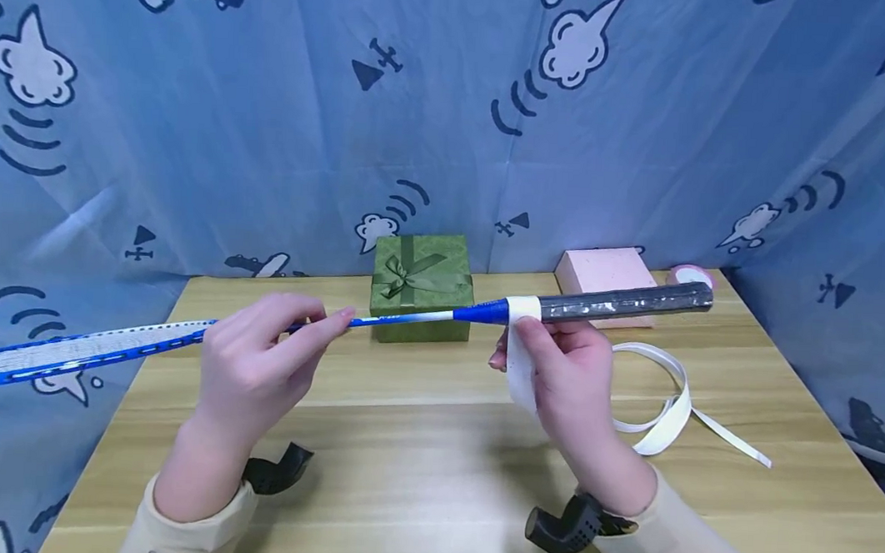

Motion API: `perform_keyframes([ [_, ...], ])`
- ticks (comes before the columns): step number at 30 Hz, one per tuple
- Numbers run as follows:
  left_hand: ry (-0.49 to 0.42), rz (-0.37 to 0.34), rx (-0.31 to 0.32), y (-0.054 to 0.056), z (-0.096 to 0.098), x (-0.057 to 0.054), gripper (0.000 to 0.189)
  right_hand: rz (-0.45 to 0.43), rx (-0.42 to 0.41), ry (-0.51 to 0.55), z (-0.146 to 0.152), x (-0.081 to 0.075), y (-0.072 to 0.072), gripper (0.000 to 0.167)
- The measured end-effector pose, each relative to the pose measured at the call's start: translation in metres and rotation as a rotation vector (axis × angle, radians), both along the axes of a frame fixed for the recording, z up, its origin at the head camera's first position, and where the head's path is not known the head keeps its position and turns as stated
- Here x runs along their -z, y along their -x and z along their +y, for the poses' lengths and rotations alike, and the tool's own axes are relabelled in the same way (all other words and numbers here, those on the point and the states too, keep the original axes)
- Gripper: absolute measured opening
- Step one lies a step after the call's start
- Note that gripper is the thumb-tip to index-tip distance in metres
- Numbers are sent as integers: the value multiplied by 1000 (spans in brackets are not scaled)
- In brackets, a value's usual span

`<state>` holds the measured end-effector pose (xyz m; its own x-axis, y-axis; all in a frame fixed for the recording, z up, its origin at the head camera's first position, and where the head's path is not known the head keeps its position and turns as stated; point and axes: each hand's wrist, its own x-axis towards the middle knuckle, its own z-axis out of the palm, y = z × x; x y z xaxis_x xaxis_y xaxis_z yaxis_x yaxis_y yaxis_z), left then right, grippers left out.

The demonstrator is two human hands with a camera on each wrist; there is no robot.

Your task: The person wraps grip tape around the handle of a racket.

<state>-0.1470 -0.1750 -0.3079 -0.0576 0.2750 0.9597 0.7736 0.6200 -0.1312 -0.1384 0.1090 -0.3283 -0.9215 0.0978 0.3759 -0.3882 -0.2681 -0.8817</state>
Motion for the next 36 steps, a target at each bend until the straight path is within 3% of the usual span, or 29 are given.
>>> perform_keyframes([
  [4, -24, 6, 14, -3, -4, 0, 19, -16, -47, -71, 1, -4, -1, 10],
  [9, 3, 3, 21, -7, -9, 0, 22, 3, -90, -53, -2, -4, 1, 14],
  [15, 61, -18, -3, -6, -15, -4, 23, -5, -57, -65, -3, -2, 5, 20],
  [19, 105, -44, -22, -6, -17, -6, 24, 51, -39, -88, -4, -2, 7, 19],
  [23, 110, -44, -45, -6, -19, -8, 24, 101, -49, -92, -6, -2, 9, 19],
  [26, 96, -42, -50, -7, -20, -9, 25, 91, -74, -86, -6, 0, 9, 19],
  [30, 73, -34, -36, -7, -21, -10, 25, 35, -138, -88, -6, 3, 10, 17],
  [36, 16, -2, -53, -7, -16, -12, 28, 21, -340, 36, -2, 5, 14, 30],
])
